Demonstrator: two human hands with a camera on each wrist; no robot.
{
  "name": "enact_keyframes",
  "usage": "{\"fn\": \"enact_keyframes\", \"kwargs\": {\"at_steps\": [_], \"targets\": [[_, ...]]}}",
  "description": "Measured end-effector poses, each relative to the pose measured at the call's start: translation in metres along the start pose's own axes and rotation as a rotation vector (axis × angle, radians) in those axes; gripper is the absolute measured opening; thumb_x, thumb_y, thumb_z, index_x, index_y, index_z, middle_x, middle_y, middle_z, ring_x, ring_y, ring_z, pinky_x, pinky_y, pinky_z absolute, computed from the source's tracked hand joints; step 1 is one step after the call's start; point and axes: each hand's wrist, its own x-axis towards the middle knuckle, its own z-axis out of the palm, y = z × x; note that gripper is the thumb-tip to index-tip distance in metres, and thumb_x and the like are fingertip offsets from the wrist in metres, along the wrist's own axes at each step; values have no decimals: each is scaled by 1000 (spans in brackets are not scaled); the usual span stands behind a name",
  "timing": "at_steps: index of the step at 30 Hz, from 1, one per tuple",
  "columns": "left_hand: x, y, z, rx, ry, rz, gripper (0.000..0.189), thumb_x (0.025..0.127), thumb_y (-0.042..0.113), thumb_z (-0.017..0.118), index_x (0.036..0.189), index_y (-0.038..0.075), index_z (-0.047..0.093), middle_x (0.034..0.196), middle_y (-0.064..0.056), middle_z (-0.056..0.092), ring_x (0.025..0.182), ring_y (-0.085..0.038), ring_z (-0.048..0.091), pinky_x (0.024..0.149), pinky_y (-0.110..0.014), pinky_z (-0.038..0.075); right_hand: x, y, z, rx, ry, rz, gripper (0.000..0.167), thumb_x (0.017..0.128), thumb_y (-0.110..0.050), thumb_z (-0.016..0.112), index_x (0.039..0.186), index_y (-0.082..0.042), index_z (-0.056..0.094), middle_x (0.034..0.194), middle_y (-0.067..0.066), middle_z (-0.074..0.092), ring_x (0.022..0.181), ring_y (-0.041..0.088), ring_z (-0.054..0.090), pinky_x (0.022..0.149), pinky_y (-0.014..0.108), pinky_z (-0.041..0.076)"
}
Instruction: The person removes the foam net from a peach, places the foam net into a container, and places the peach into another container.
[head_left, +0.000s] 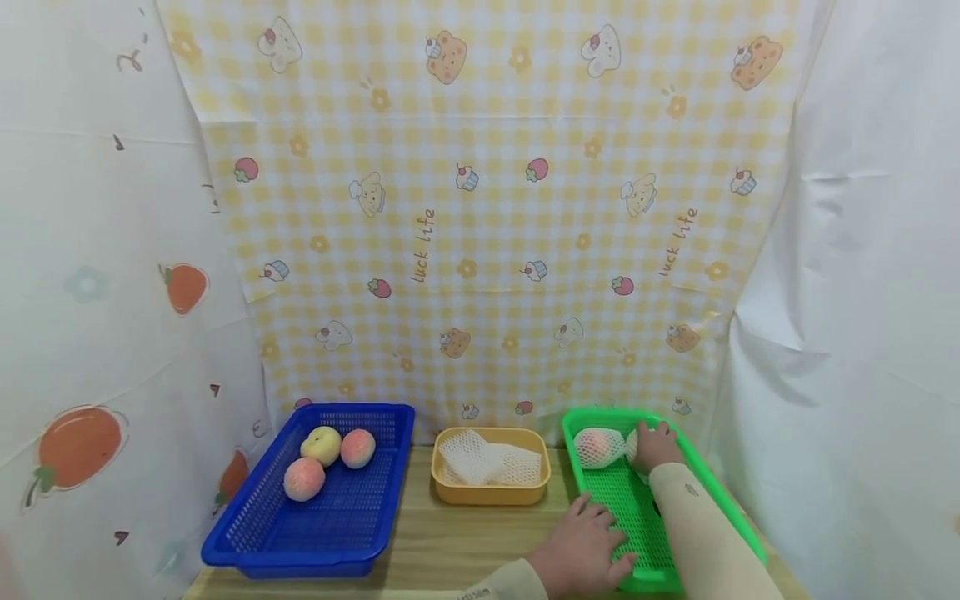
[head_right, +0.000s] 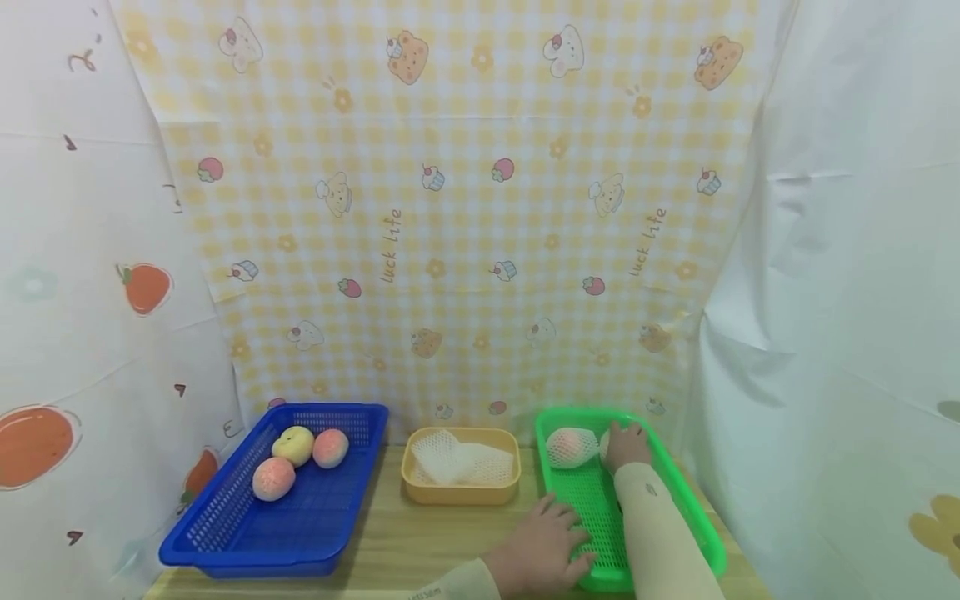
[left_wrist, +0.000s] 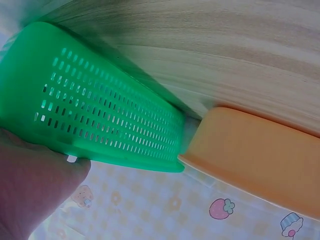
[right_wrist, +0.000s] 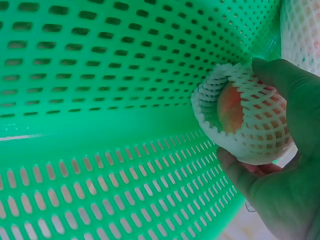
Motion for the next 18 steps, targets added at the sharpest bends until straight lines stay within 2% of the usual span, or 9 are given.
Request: {"fn": "enact_keyframes", "kwargs": {"at_steps": [5,9,12,18], "targets": [[1,0,2,2,4,8,59,118,57,26,140,32,75,141,16,67,141,-8,55,128,-48,34,-4,1,-4,-8,14,-12,72,91,-17,83,143,17,48,122,51,53,121,72,50,106,78,41],[1,-1,4,-7,5,17,61,118,57,25,140,32,76,140,16,67,140,-8,55,128,-48,35,-8,2,-8,51,-18,27,76,89,-19,85,144,17,46,126,53,49,124,75,46,104,78,44],[1,-1,4,-15,12,21,58,118,55,28,139,32,76,140,16,67,140,-8,55,128,-48,36,-10,3,-10,82,-22,44,76,88,-19,86,143,16,47,127,54,47,126,76,44,100,78,47],[-1,1,0,-27,5,7,54,118,54,32,141,32,75,141,14,67,140,-10,55,128,-47,35,-12,4,-11,48,22,15,75,86,-22,89,138,15,51,120,50,50,119,73,48,95,76,50]]}}
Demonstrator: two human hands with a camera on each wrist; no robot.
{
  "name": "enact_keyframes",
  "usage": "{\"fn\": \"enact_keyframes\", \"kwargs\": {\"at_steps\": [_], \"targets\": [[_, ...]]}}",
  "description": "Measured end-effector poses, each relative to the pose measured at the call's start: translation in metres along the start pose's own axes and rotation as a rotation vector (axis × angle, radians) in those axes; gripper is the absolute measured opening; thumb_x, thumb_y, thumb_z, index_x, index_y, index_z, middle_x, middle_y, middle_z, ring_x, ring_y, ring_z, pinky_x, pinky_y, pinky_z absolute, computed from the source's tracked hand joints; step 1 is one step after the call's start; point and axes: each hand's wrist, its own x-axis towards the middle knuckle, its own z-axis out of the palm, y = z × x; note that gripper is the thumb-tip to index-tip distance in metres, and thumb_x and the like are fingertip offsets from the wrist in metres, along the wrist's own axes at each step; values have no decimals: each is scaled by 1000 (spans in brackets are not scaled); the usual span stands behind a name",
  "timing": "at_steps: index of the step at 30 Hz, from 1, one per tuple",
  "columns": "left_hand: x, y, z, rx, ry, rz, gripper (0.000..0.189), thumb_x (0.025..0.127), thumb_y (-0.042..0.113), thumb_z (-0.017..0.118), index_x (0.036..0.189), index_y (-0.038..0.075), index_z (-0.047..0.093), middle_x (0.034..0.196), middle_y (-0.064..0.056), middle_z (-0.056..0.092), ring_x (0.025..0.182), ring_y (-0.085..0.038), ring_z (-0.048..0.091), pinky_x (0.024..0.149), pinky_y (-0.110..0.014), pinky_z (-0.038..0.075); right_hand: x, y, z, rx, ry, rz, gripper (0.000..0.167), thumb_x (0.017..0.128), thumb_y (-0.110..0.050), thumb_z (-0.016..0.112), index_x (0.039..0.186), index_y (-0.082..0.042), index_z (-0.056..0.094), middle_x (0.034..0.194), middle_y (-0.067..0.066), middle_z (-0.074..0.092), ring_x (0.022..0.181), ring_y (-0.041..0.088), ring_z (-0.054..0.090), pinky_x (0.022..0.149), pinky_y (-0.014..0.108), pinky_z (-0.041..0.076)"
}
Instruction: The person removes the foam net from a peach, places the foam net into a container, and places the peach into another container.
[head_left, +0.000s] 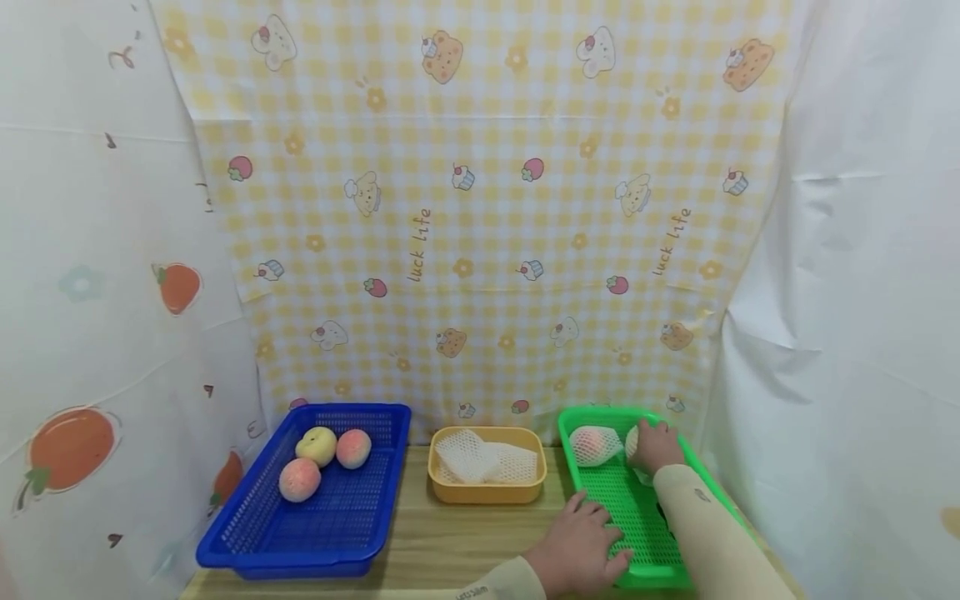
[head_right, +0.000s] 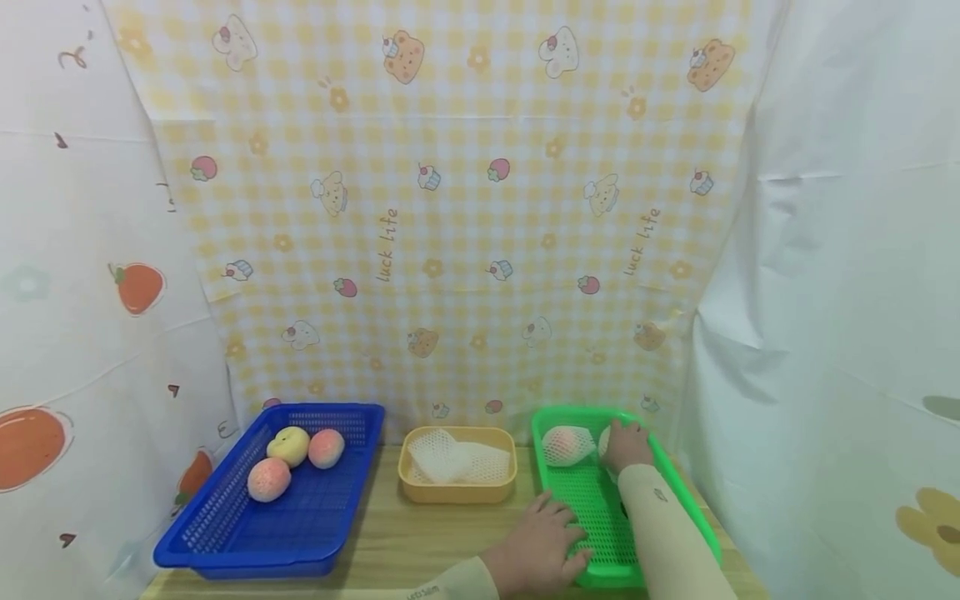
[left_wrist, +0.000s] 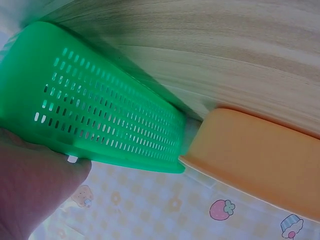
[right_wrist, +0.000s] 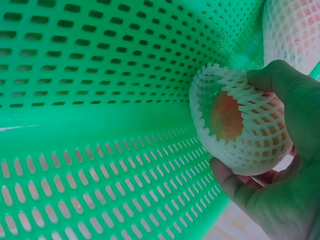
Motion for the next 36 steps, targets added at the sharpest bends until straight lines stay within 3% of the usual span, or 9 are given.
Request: {"fn": "enact_keyframes", "kwargs": {"at_steps": [7,13,19,26,36], "targets": [[-2,0,-3,-1,1,-5,54,118,55,32,141,32,75,141,15,66,141,-10,55,128,-47,34,-6,-9,-12,16,8,8,78,86,-21,90,142,16,49,122,51,49,119,72,48,91,73,53],[-2,0,-2,-8,-2,-12,55,118,55,30,140,33,75,142,14,66,142,-11,54,129,-48,34,-18,-26,-36,49,-8,-2,73,85,-21,91,136,15,53,118,46,52,118,70,49,90,73,52],[-3,3,-5,18,4,-16,53,118,55,32,138,33,76,139,16,67,140,-10,55,128,-47,35,-34,-39,-53,98,-39,-30,76,84,-22,87,141,14,51,122,45,53,119,70,49,91,73,53],[-3,5,-6,20,-4,-17,52,118,55,34,138,33,76,139,15,68,140,-10,55,128,-47,36,-54,-54,-68,192,-37,-66,78,87,-27,91,144,10,53,122,39,57,110,57,60,84,67,55],[-2,2,-6,-6,-36,-31,54,118,56,30,139,34,75,144,14,66,143,-11,54,129,-48,33,-80,-80,-88,266,-9,-138,84,88,-33,93,150,8,53,131,34,61,113,49,63,84,61,58]]}}
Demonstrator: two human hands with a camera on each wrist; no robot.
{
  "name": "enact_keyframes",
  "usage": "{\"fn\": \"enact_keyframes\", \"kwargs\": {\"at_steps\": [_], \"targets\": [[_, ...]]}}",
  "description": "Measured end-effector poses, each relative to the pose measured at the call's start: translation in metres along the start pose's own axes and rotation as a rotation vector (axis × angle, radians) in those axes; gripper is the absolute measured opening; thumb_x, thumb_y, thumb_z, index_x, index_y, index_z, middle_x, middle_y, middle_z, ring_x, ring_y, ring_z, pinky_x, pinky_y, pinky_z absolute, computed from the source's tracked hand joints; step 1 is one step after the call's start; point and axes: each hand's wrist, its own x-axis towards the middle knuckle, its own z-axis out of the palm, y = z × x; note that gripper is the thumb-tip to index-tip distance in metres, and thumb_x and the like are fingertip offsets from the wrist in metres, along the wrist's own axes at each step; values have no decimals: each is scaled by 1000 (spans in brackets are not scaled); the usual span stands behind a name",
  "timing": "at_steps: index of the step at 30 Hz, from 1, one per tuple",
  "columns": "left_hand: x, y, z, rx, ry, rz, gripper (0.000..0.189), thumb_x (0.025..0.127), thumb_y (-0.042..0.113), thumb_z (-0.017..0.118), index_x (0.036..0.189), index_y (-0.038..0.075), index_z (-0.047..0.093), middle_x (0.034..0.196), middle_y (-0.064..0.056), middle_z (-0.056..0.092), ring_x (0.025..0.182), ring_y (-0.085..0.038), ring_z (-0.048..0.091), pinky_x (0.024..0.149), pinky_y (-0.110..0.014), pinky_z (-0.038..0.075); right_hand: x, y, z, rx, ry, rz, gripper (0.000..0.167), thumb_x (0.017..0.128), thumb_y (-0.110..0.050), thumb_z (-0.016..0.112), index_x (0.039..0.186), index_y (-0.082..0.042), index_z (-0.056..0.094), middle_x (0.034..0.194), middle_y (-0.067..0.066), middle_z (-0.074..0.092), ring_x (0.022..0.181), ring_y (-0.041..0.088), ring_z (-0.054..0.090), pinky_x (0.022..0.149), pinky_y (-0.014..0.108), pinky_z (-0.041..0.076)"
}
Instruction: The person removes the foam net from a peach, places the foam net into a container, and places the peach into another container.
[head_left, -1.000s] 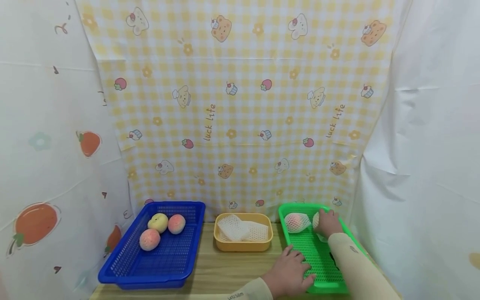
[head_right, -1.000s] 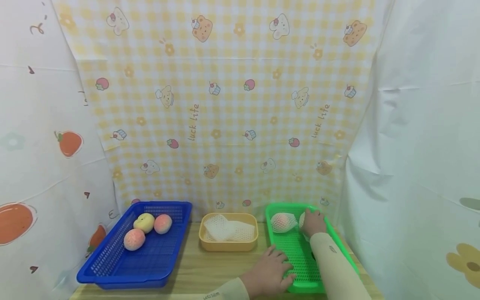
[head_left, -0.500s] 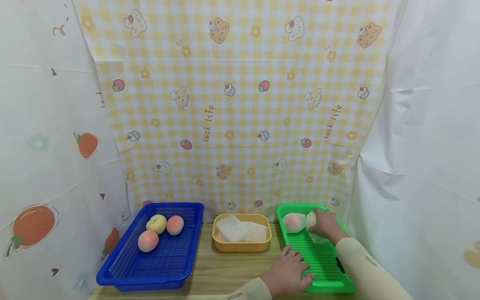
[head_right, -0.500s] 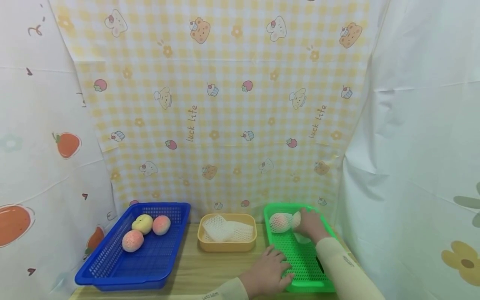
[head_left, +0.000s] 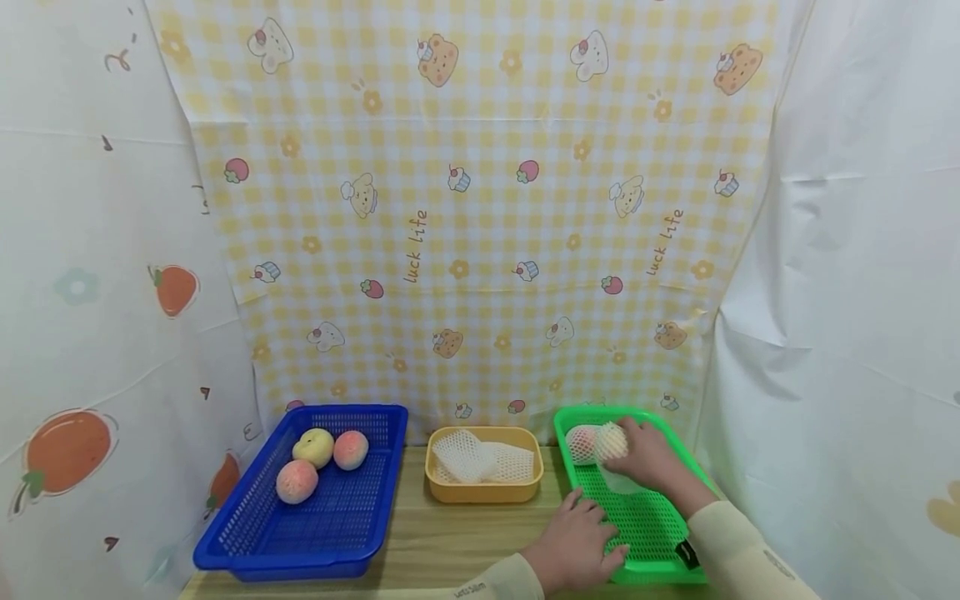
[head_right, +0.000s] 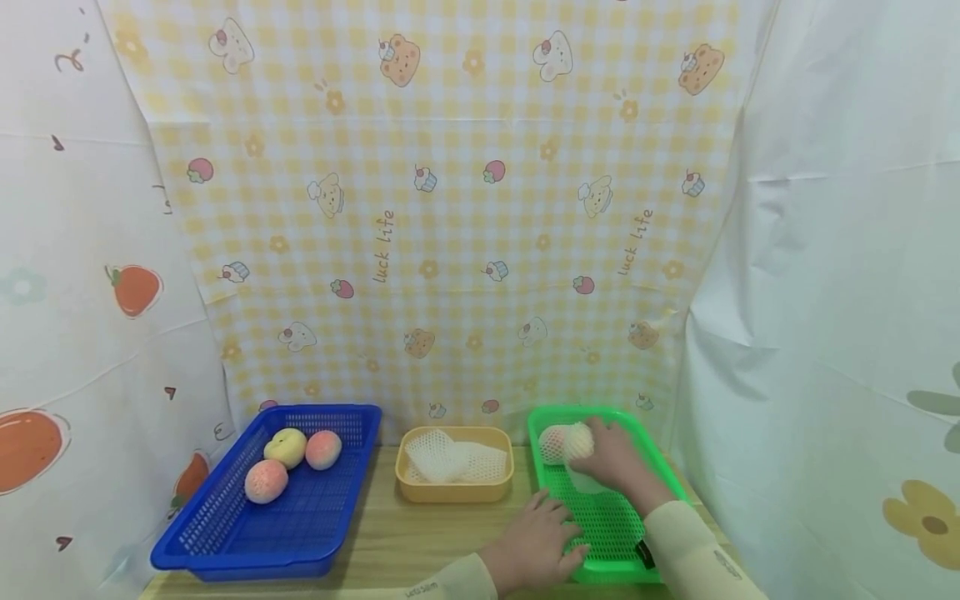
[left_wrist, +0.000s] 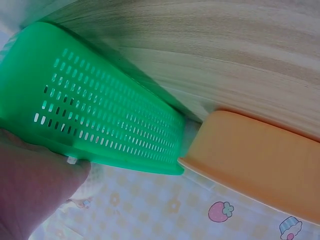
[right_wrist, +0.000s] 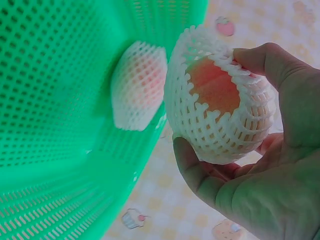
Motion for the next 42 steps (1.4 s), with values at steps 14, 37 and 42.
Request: {"fn": "enact_keyframes", "kwargs": {"at_steps": [14,37,42], "targets": [[1,-4,6,2,-4,5,57,118,56,28,141,32,75,145,13,66,143,-11,54,128,-48,34,-20,-39,-13,186,-3,-83,84,92,-32,92,154,5,52,140,27,61,120,40,64,88,52,60],[-28,-8,-9,-109,272,-10,44,116,48,49,142,20,71,146,9,67,139,-11,58,112,-48,49,-43,-99,-20,355,-41,-192,82,87,-23,95,155,-4,53,146,20,56,114,30,65,82,44,63],[-60,-29,-27,-222,326,-154,52,104,38,73,151,17,65,148,6,65,132,-17,59,109,-49,52,-46,-105,-18,387,-61,-226,81,88,-25,95,155,-6,53,146,20,56,112,29,64,78,40,63]]}}
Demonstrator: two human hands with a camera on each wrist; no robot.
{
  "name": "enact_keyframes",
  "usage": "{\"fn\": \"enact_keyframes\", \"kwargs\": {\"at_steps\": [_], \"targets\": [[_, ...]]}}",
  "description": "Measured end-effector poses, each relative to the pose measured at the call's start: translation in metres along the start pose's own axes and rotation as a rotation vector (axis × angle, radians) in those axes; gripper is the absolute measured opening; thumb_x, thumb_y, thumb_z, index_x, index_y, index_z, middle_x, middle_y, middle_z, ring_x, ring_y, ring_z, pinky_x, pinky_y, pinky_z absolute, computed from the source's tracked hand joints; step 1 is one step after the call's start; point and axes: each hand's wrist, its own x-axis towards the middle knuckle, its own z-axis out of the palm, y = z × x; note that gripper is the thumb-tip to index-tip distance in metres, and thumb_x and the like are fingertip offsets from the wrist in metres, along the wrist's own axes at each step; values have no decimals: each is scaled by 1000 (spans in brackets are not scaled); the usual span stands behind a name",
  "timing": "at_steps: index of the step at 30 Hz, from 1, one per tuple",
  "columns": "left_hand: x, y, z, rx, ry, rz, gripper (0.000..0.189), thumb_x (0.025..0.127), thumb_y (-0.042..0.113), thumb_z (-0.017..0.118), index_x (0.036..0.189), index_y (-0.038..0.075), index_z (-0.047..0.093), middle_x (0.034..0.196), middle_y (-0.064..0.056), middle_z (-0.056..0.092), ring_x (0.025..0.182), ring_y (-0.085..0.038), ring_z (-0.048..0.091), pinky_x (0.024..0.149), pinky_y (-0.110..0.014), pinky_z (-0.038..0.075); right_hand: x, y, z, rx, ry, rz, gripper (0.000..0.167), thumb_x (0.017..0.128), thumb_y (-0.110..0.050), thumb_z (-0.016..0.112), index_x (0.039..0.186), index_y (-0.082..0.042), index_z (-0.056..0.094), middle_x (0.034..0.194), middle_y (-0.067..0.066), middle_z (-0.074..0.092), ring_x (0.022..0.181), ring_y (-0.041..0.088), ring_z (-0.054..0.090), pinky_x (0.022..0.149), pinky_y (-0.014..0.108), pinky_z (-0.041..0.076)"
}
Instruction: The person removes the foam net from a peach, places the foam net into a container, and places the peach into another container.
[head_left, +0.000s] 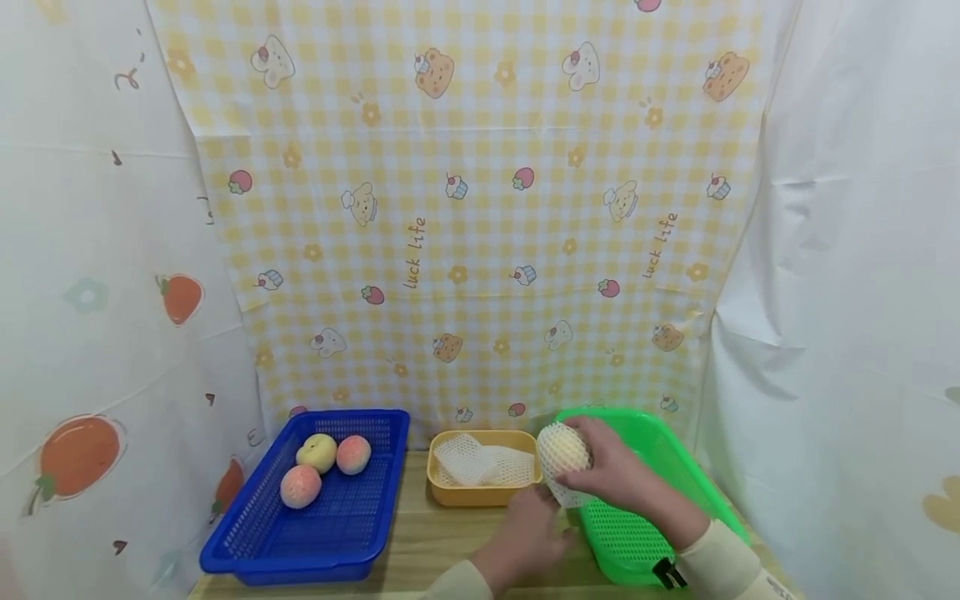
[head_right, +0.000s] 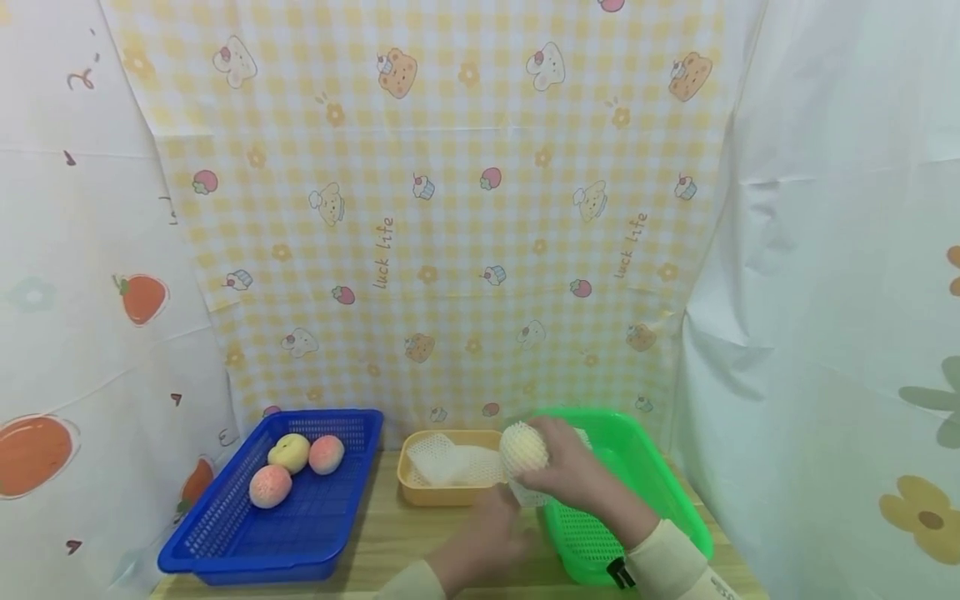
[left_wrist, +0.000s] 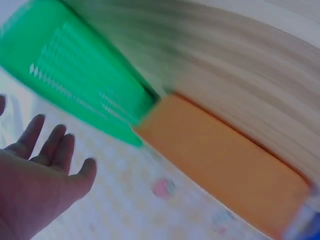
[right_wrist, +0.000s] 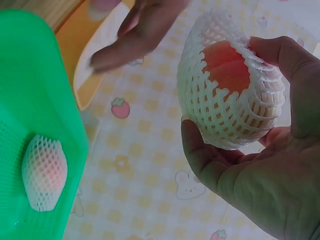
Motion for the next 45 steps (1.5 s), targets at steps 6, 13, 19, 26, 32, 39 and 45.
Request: {"fn": "enact_keyframes", "kwargs": {"at_steps": [6,13,19,26,32,39,45], "targets": [[-33,-34,-43,-130,39,-248,37,98,31,79,131,14,74,132,1,68,121,-23,64,101,-47,57,0,-6,14,-8,-100,-57,81,89,-33,94,155,-10,53,144,14,56,113,27,62,79,38,62],[-70,-53,-97,-234,196,-315,28,105,31,77,128,17,73,137,-2,69,128,-30,66,103,-55,58,0,-10,29,-57,-172,-159,77,87,-35,96,152,-19,58,140,4,58,117,25,58,79,35,60],[-86,-62,-123,-272,271,-358,26,108,32,74,131,21,72,144,-6,68,105,-30,72,89,-48,61,1,-17,37,-49,-216,-191,77,84,-32,96,150,-18,59,137,0,58,116,24,60,77,29,60],[-96,-68,-131,-306,335,-387,20,108,27,74,127,23,74,140,-4,68,137,-35,62,110,-62,51,6,-20,52,-93,-279,-204,76,86,-31,95,151,-22,58,140,1,53,116,22,57,79,31,59],[-100,-72,-131,-283,322,-386,17,107,28,75,124,25,75,134,1,70,133,-31,64,108,-60,53,4,-10,80,-193,-338,-270,76,86,-33,95,151,-28,57,139,-2,53,117,14,56,85,28,57],[-100,-75,-127,-300,298,-364,16,108,32,73,124,26,75,135,0,70,134,-31,63,106,-60,53,1,11,117,-230,-412,-347,75,85,-30,95,150,-27,58,135,-8,56,118,9,53,88,29,56],[-100,-76,-125,-276,282,-365,16,109,34,73,122,26,75,133,2,70,117,-23,64,93,-45,55,0,18,140,-249,-472,-417,77,83,-21,94,150,-30,56,142,-10,56,125,8,52,95,31,56]]}}
